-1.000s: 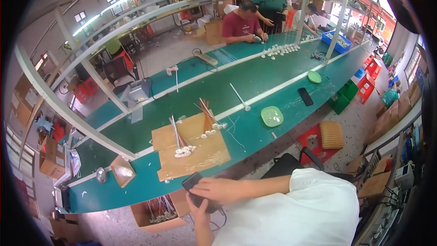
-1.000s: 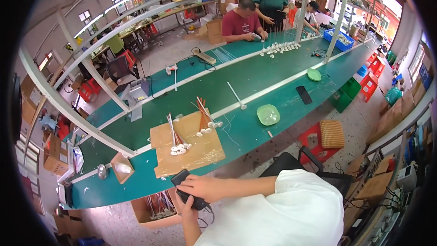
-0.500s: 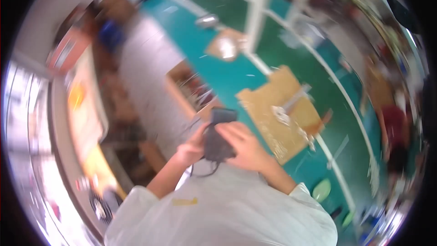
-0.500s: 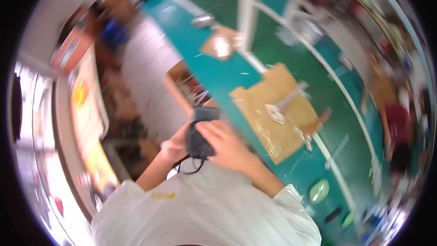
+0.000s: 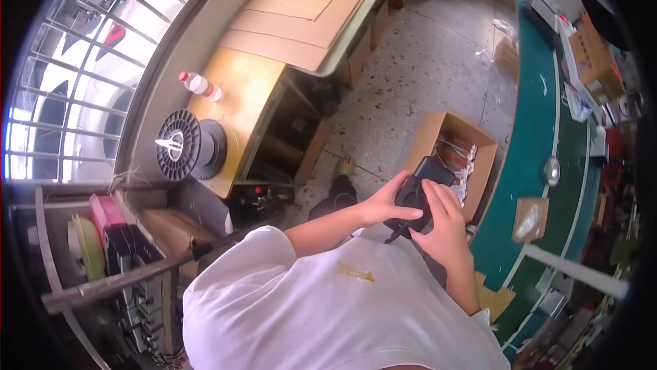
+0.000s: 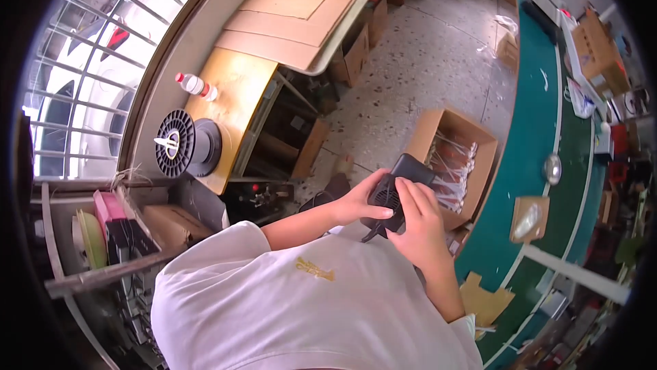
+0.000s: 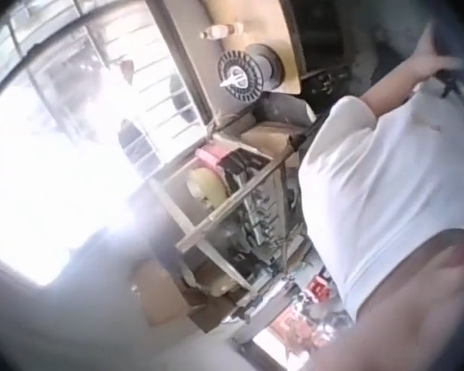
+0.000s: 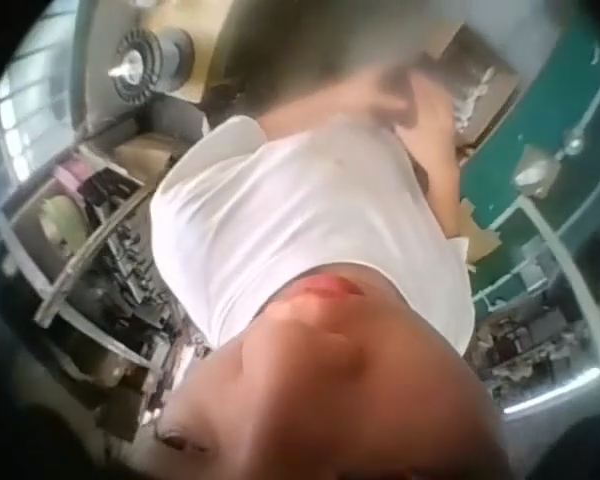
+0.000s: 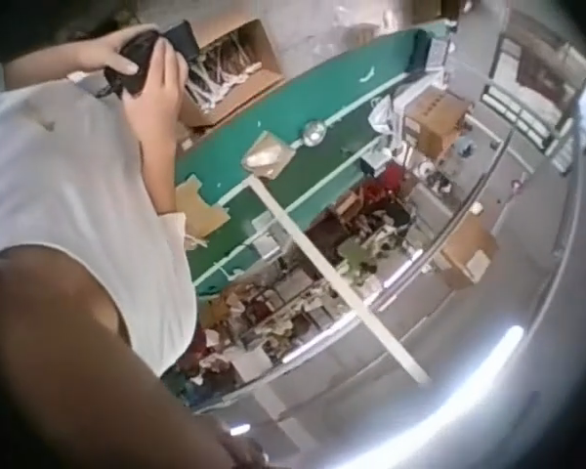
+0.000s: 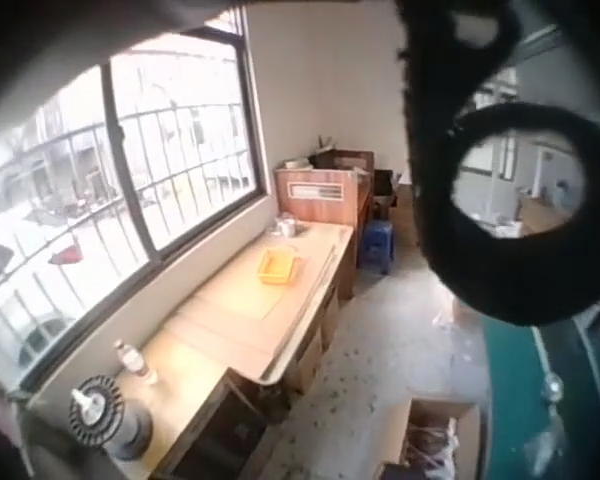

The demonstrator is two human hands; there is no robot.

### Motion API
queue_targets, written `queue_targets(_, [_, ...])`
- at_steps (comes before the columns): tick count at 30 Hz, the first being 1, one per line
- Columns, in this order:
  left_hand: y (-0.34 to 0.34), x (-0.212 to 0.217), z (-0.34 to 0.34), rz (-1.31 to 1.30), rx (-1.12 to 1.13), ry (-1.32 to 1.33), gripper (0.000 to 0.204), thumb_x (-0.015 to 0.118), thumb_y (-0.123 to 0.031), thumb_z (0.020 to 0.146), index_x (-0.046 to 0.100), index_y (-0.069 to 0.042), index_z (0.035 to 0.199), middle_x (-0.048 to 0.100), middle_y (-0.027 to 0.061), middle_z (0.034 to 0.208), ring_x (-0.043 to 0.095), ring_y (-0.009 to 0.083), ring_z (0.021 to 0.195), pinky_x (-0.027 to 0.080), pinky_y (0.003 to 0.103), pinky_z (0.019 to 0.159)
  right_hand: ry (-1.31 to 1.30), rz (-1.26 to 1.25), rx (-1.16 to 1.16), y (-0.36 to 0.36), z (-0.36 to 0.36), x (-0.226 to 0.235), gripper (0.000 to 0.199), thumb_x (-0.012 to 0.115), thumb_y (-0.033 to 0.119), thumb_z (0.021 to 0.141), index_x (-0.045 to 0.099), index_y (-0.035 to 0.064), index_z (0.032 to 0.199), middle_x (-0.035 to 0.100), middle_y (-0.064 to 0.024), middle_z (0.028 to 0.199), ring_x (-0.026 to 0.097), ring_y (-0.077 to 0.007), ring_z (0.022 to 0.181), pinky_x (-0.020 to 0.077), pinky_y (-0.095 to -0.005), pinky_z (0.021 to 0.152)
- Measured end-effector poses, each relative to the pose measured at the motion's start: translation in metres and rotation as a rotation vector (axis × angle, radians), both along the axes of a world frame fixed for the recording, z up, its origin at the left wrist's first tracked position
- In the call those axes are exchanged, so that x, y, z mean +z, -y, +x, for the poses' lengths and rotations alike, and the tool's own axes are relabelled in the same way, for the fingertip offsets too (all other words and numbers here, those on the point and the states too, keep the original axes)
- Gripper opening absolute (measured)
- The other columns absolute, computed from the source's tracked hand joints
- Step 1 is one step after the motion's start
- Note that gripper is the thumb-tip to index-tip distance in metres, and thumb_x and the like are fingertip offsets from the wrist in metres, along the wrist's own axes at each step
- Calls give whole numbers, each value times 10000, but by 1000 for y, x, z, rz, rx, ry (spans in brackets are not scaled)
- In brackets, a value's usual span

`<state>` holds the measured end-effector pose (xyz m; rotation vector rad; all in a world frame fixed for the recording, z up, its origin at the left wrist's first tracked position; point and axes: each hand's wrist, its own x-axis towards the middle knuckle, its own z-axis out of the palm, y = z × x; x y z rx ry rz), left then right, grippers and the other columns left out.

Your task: Pulling thin white wires from a reel, cutting them to length with scissors, and organizing them near a cardboard box on a production floor.

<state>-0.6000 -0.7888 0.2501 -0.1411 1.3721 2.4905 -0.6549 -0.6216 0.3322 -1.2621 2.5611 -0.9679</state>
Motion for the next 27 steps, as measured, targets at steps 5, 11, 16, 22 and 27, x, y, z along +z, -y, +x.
queue_targets(5, [120,10,-88,-77,19,67,971,823,-281,679,240,-19,1410,472,127,1253,480,212,1172,395,351,1006,84,14,71,122,-102,5,764,773,47,545,513,-9,1261,539,-169,1237,506,-357,1132,437,-425,969])
queue_targets(11, [181,12,-233,529,-59,235,716,563,-376,751,364,-83,1373,524,101,1265,529,260,1165,432,383,984,54,-109,-18,169,-232,8,709,757,53,580,529,-5,1248,564,-154,1200,543,-343,1077,463,-413,929])
queue_targets(16, [179,5,-365,375,-100,195,699,535,-281,728,378,-74,1376,539,99,1253,546,264,1152,450,387,981,13,-121,-188,161,-344,3,695,764,62,586,537,-1,1240,567,-158,1197,544,-345,1093,463,-414,939])
queue_targets(22, [178,20,-523,235,-76,148,683,607,-297,710,412,-67,1322,552,104,1212,573,250,1125,489,369,948,71,-192,-112,160,-502,-19,731,727,47,593,497,-20,1283,516,-162,1276,475,-335,1181,420,-406,995])
queue_targets(27, [210,5,-647,109,79,132,765,604,-77,726,288,-87,1423,477,116,1261,505,264,1164,436,397,983,-35,-282,-18,179,-646,-18,754,731,38,564,491,-55,1272,508,-164,1268,464,-321,1176,420,-373,995])
